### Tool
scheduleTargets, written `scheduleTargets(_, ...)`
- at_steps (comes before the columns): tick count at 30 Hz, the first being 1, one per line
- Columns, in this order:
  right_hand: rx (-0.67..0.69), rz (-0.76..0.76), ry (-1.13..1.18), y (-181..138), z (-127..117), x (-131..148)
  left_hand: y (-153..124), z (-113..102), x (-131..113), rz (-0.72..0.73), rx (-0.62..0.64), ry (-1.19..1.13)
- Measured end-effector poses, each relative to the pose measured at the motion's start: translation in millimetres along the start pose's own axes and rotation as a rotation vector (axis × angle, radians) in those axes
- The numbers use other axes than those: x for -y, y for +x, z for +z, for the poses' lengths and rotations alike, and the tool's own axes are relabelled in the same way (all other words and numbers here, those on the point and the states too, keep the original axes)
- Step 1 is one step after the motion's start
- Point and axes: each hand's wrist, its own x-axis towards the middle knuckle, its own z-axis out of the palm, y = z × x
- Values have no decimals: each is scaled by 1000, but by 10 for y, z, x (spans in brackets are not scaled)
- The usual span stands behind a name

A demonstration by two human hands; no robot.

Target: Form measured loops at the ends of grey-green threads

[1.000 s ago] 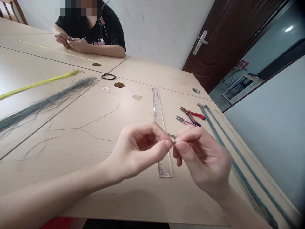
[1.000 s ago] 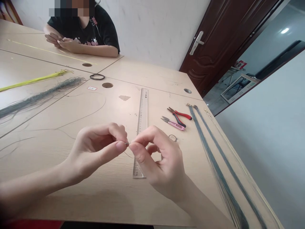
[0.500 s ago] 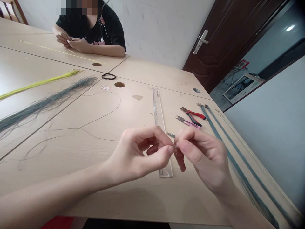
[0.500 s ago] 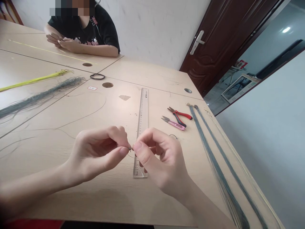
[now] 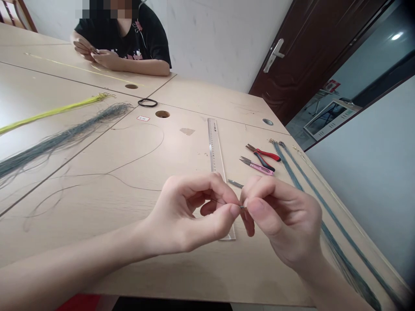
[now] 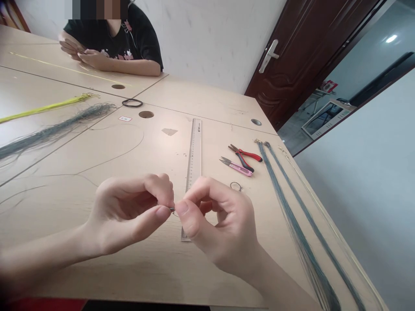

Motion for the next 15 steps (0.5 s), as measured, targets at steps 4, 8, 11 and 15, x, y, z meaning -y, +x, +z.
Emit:
scheduleTargets(4, -3, -17, -2, 1, -2, 1, -4, 8, -17, -2, -14, -8)
scheduleTargets(8, 4, -17, -7, 6, 5, -2, 1, 18, -24, 0, -19, -25)
scheduleTargets(11, 8, -20, -10, 11, 9, -5, 5, 22, -19, 5, -20, -31)
scheduleTargets(15, 6, -22, -19, 12, 9, -6, -1, 22, -16, 10, -19, -36)
